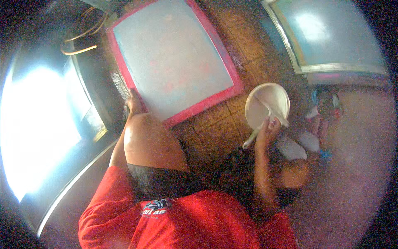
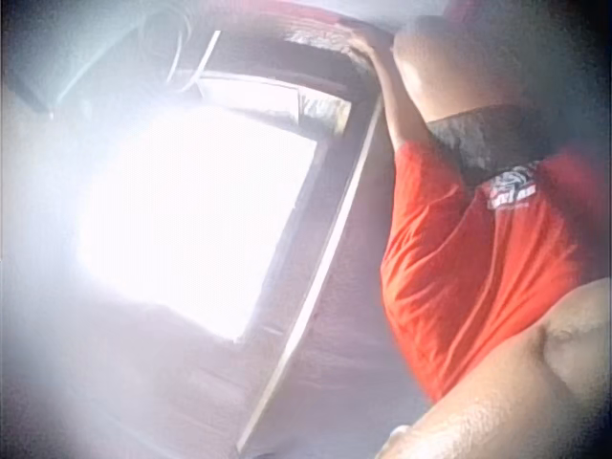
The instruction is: The person cleans a screen printing frame by applying a white liquid from a bowl and scrubbing it with a squeegee.
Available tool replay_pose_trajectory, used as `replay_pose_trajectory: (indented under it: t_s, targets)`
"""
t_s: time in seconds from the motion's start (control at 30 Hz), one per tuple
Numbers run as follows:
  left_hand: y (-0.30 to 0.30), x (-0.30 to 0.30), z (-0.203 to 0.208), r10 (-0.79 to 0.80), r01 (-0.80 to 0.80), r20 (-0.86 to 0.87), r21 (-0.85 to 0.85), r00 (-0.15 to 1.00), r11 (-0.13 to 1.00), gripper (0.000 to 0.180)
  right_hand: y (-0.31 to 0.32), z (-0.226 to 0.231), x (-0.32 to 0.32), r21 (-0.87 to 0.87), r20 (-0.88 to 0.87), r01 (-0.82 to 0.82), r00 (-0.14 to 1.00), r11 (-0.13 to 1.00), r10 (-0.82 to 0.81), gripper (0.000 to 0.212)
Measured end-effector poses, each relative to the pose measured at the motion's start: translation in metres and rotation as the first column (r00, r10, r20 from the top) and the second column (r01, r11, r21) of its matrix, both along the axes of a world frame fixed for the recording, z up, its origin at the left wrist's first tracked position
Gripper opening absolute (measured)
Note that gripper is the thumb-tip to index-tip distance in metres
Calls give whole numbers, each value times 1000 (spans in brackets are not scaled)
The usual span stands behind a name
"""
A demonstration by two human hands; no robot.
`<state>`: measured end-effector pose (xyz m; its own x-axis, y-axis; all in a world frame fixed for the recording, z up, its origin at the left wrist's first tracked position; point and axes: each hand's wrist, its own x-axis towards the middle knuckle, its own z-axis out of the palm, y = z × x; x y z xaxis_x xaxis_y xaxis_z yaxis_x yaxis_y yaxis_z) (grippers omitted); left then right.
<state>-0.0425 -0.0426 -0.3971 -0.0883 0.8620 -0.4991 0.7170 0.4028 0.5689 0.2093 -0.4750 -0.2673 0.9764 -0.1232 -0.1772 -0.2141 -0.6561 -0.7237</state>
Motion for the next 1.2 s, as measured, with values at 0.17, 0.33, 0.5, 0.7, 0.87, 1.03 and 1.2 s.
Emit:
replay_pose_trajectory:
  t_s: [0.17,0.33,0.5,0.7,0.87,1.03,1.2]
  targets:
    - [-20,35,-18,40,-34,-40,124,998,992,75,-28,17,-16,-166,-206,423,868,891,-451,57]
    - [-23,52,-17,63,-45,-130,131,990,990,74,-80,-71,-38,-223,-368,71,917,972,-151,71]
    - [-25,73,-6,-173,161,-271,-67,947,985,70,-70,-69,-49,-345,-272,-5,958,939,-95,47]
    - [15,30,1,-347,358,-276,-12,896,934,70,-73,-11,-31,-457,-176,-144,982,878,69,32]
    - [-51,112,193,-221,287,373,-131,901,949,70,-94,35,3,-630,-146,-219,976,745,163,38]
    - [-91,122,315,-478,525,474,38,739,850,57,-120,41,13,-694,-358,-416,907,588,220,38]
    - [-153,189,288,-696,915,596,-224,400,335,40,-133,82,73,-722,-376,-476,879,502,293,34]
